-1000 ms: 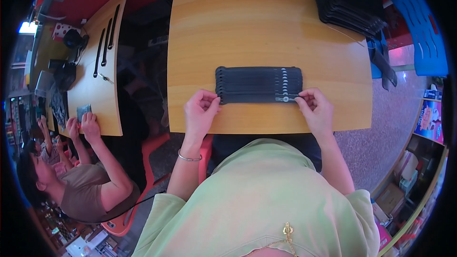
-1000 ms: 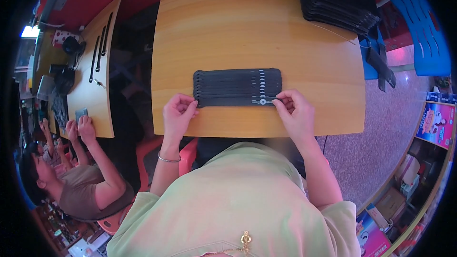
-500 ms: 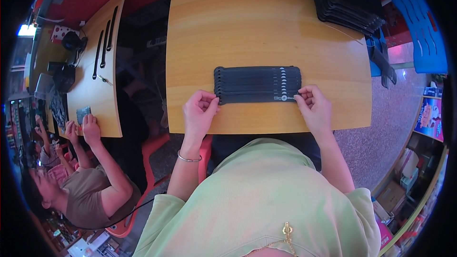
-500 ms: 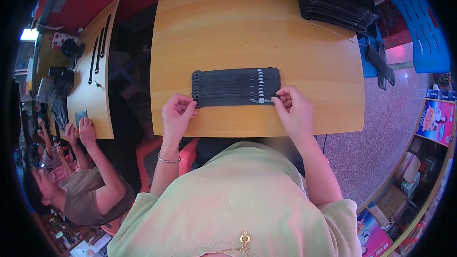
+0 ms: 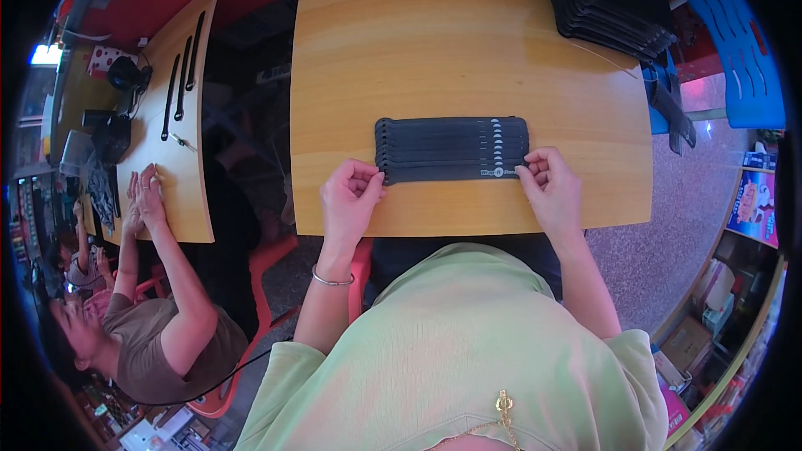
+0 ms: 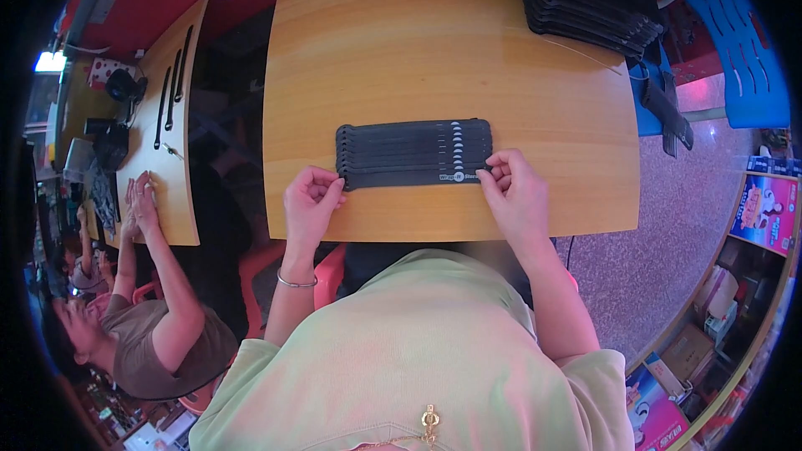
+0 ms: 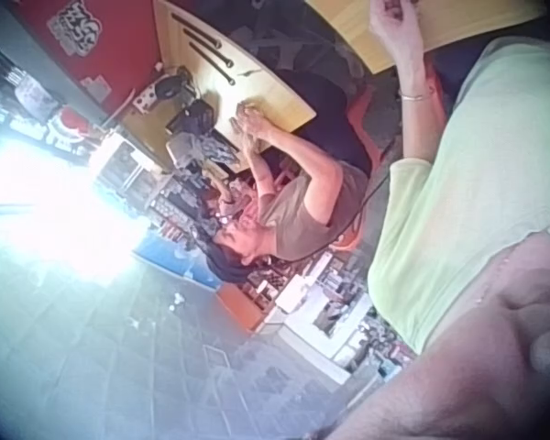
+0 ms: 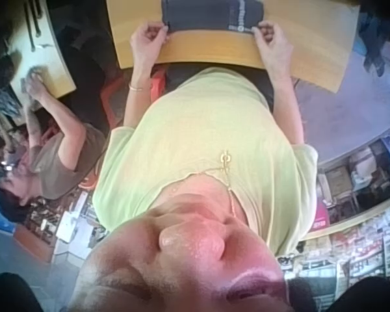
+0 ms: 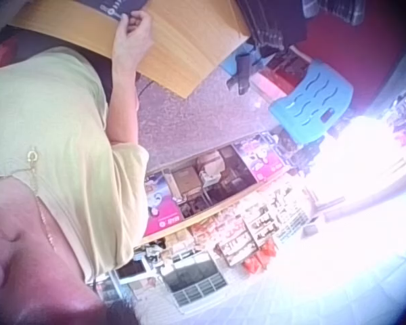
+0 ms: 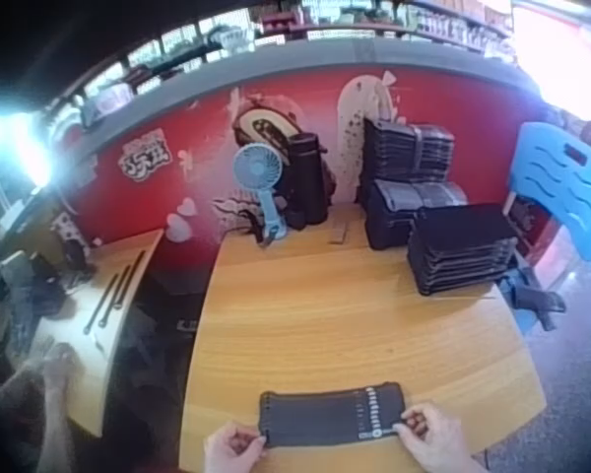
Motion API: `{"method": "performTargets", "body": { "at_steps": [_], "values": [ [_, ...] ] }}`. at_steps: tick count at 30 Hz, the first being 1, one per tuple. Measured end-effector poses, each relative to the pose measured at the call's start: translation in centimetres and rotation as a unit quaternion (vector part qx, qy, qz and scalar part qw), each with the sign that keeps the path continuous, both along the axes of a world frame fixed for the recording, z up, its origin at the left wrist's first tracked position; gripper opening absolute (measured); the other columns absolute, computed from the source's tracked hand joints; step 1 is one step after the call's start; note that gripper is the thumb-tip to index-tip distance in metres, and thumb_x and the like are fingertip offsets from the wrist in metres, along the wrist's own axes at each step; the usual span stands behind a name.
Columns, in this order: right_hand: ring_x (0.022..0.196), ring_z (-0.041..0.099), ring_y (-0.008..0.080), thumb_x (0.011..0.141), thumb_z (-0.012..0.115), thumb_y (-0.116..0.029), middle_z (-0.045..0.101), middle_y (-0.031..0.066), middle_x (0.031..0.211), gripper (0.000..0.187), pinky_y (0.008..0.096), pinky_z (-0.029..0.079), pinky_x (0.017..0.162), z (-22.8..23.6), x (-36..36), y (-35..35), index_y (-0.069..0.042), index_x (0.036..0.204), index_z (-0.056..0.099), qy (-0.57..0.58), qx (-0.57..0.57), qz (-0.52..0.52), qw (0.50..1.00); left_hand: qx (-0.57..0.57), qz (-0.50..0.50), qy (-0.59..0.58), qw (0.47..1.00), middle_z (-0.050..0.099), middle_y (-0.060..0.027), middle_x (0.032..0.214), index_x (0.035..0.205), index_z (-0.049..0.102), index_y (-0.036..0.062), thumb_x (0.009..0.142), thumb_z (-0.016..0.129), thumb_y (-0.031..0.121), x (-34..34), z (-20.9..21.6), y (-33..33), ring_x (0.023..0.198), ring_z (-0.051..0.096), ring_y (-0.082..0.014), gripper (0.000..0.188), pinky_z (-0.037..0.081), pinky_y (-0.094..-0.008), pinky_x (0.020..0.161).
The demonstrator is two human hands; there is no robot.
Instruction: Inspecting, organizing, and stacking black textile straps, then securing the stack with a rubber band.
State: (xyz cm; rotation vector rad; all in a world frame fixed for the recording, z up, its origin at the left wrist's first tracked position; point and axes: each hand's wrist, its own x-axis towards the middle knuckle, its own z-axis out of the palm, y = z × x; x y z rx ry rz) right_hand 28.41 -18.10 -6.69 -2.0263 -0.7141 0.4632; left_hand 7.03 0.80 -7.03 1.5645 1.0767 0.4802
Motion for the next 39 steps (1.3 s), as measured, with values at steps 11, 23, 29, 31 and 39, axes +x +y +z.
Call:
{"method": "performTargets", "body": {
  "at_steps": [11,23,29,31,39],
  "values": [
    [0.054,0.053,0.0107,0.078,0.069,-0.005,0.056,0.0050,0.068,0.021,0.0249,0.045,0.052,0.3,-0.2,0.1,-0.002,0.093,0.055,-0.009,-0.012,-0.001,1.000,0.018,0.002,-0.005,1.000,0.060,-0.0039,0.068,0.082,0.058,-0.0027,0.081,0.064,-0.002,0.2,0.4,-0.5,0.059,0.059,-0.0071,0.006,0.047,-0.0187,0.054],
    [0.070,0.056,0.0192,0.077,0.068,-0.002,0.056,0.0085,0.082,0.028,0.0282,0.048,0.063,1.1,0.2,0.4,-0.004,0.102,0.055,-0.033,0.000,0.022,0.999,0.281,-0.023,0.127,0.951,0.058,-0.0125,0.096,0.096,0.061,0.0012,0.079,0.066,0.003,-1.0,2.4,0.0,0.073,0.060,-0.0205,0.019,0.049,-0.0293,0.065],
    [0.133,0.031,0.0304,0.077,0.068,-0.032,0.036,0.0137,0.142,0.067,0.0497,0.024,0.108,4.0,-2.4,6.3,-0.009,0.135,0.042,-0.383,-0.091,0.252,0.884,0.473,-0.231,0.115,0.842,0.037,-0.0178,0.140,0.132,0.042,0.0033,0.083,0.061,0.028,4.3,2.0,-0.5,0.133,0.031,-0.0333,0.058,0.025,-0.0468,0.108],
    [0.138,0.022,0.0271,0.080,0.061,-0.046,0.028,0.0118,0.147,0.075,0.0529,0.015,0.110,2.7,-2.6,7.1,-0.011,0.140,0.034,-0.407,-0.148,0.296,0.851,0.491,-0.240,0.143,0.825,0.035,-0.0167,0.142,0.134,0.040,0.0037,0.085,0.057,0.033,5.0,0.8,-0.5,0.134,0.029,-0.0321,0.060,0.023,-0.0479,0.109],
    [0.138,0.022,0.0282,0.084,0.058,-0.042,0.028,0.0118,0.148,0.071,0.0528,0.012,0.111,1.4,-1.4,7.2,-0.012,0.142,0.032,-0.347,-0.168,0.313,0.868,0.491,-0.301,0.192,0.795,0.030,-0.0140,0.146,0.137,0.037,0.0062,0.087,0.051,0.044,4.3,0.7,0.7,0.138,0.023,-0.0297,0.065,0.018,-0.0497,0.110]
  ]
}}
